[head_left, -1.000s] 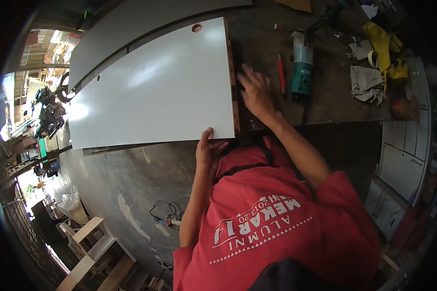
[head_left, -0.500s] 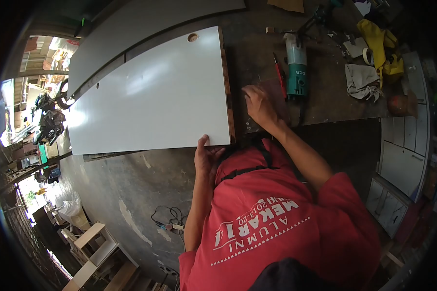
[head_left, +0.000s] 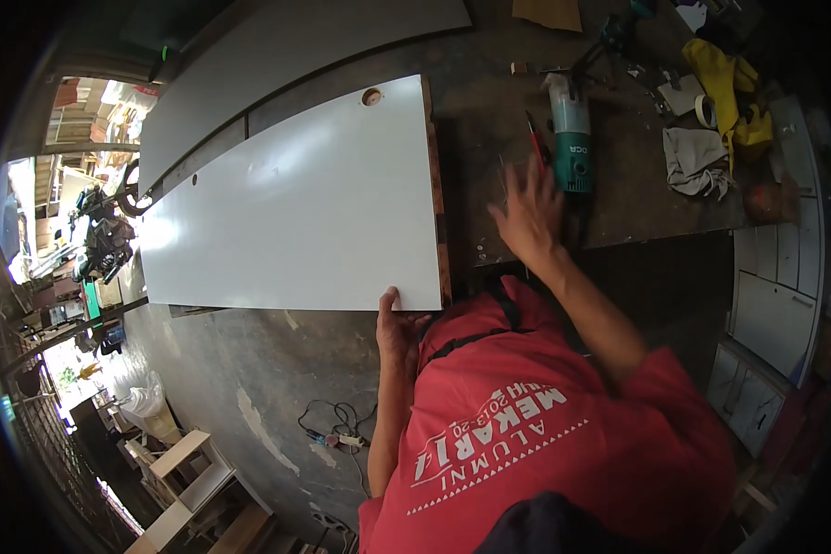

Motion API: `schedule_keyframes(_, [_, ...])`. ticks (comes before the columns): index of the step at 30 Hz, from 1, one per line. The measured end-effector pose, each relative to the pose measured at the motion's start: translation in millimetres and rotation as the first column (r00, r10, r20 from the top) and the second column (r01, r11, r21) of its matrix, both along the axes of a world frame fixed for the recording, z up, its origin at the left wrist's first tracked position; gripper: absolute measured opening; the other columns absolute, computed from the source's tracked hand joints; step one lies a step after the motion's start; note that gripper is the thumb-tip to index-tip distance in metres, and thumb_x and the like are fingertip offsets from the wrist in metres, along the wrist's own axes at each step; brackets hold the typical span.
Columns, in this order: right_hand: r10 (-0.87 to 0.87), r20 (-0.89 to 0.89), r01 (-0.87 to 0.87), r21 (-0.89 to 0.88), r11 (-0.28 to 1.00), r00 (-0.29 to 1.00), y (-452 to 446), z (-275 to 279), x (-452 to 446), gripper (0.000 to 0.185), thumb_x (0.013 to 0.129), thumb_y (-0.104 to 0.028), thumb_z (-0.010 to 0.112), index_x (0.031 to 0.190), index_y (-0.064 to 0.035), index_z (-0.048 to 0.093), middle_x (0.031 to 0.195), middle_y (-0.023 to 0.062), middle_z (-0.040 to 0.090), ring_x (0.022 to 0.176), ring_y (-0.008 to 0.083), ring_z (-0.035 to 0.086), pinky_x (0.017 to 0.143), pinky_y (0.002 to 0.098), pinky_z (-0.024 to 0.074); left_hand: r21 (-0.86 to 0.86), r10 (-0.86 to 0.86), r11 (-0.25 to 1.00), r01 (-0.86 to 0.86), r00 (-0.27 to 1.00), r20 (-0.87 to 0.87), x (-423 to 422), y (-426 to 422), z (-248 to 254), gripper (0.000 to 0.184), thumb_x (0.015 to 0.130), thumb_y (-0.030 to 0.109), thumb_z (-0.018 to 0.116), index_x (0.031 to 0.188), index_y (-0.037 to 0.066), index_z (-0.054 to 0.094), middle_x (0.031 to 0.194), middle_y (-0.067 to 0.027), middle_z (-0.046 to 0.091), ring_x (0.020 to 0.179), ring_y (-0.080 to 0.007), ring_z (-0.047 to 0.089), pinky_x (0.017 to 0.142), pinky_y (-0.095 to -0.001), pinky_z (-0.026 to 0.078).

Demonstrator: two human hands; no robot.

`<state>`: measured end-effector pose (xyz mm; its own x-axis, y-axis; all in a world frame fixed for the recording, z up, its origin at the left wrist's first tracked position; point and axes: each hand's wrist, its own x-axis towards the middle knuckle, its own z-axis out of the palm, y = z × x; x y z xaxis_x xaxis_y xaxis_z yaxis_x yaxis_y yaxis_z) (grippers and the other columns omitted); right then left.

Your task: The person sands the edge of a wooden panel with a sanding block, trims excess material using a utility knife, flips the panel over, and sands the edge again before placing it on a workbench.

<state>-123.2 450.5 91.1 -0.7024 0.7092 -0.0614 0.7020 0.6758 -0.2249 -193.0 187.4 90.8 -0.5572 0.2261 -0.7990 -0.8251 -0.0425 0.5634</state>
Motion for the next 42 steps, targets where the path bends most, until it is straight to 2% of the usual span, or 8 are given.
schedule_keyframes(7, [0.057,-0.008,-0.057,0.027,0.998,0.998,-13.4,-37.2,39.5,0.072,0.082,-0.015,0.075,0.146,-0.0066,0.044,0.156,0.0263,0.029,0.144,0.0462,0.03,0.106,0.0587,0.0384,-0.02,0.002,1.0,-0.002,1.0,-0.001,8.5,-17.2,18.3,0.057,0.089,0.048,0.063,0.129,0.009,0.052,0.115,-0.0088,0.064,0.092,-0.0238,0.067,0.072,-0.0354,0.053])
schedule_keyframes(12, [-0.176,-0.674,-0.162,-0.407,0.899,0.717,-1.1,-26.7,14.5,0.064,0.087,-0.009,0.069,0.146,-0.0052,0.045,0.142,0.0188,0.052,0.134,0.0327,0.047,0.109,0.0437,0.0397,-0.037,-0.012,0.999,0.012,1.0,0.013,9.6,-22.3,15.9,0.061,0.089,0.05,0.062,0.13,0.006,0.051,0.12,-0.0091,0.063,0.1,-0.0242,0.066,0.075,-0.0352,0.052])
schedule_keyframes(14, [-0.468,-0.618,-0.155,-0.692,0.705,0.632,6.2,-17.3,-9.3,0.058,0.087,-0.009,0.067,0.142,-0.0067,0.049,0.129,0.0134,0.058,0.119,0.0277,0.056,0.104,0.0424,0.0437,-0.034,-0.013,0.999,0.013,1.0,0.021,9.7,-24.7,14.1,0.061,0.089,0.05,0.062,0.13,0.006,0.051,0.12,-0.0092,0.063,0.101,-0.0242,0.065,0.075,-0.0352,0.052])
schedule_keyframes(16, [-0.854,-0.097,-0.575,-0.777,-0.256,0.511,16.2,-10.5,-28.8,0.054,0.09,-0.013,0.064,0.142,-0.0074,0.049,0.125,0.0081,0.059,0.113,0.0219,0.058,0.1,0.0391,0.0468,-0.028,-0.012,1.0,0.013,1.0,0.025,8.9,-23.5,14.7,0.06,0.089,0.049,0.062,0.13,0.007,0.051,0.12,-0.0092,0.063,0.102,-0.0243,0.065,0.076,-0.0351,0.052])
schedule_keyframes(17, [-0.847,-0.07,-0.604,-0.732,-0.315,0.527,15.2,-7.0,-39.0,0.053,0.092,-0.014,0.062,0.143,-0.0081,0.048,0.124,0.0069,0.06,0.112,0.0186,0.059,0.097,0.036,0.049,-0.028,-0.009,1.0,0.009,1.0,0.027,9.3,-21.9,17.2,0.06,0.089,0.05,0.062,0.129,0.007,0.052,0.12,-0.0091,0.063,0.101,-0.0244,0.065,0.075,-0.0349,0.052])
schedule_keyframes(25, [-0.923,-0.264,-0.655,-0.755,0.018,0.28,-9.4,-16.0,-61.6,0.061,0.09,-0.009,0.067,0.146,-0.0053,0.045,0.122,0.0068,0.06,0.113,0.0161,0.057,0.097,0.032,0.0479,-0.003,-0.02,1.0,0.021,0.998,0.051,8.9,-30.2,8.5,0.061,0.089,0.049,0.062,0.13,0.005,0.051,0.121,-0.0106,0.063,0.101,-0.0256,0.065,0.076,-0.0377,0.053])
schedule_keyframes(40, [-0.827,-0.484,-0.628,-0.747,0.22,0.286,-23.0,-1.8,-53.4,0.066,0.088,-0.012,0.072,0.147,-0.0033,0.043,0.137,0.0099,0.052,0.12,0.0176,0.053,0.105,0.0325,0.0409,0.066,-0.018,0.998,0.014,0.997,0.073,8.9,-30.3,10.2,0.061,0.092,0.047,0.059,0.132,0.002,0.049,0.121,-0.0147,0.062,0.099,-0.0282,0.067,0.076,-0.0369,0.057])
schedule_keyframes(42, [-0.811,-0.463,-0.308,-0.879,0.365,0.359,-7.1,-14.5,-56.8,0.063,0.088,-0.013,0.072,0.144,-0.0033,0.045,0.137,0.0117,0.052,0.123,0.0195,0.052,0.105,0.0349,0.0417,0.061,-0.016,0.998,0.012,0.998,0.063,8.2,-26.2,15.1,0.06,0.091,0.048,0.06,0.131,0.003,0.049,0.12,-0.0139,0.062,0.099,-0.0276,0.066,0.077,-0.0379,0.057])
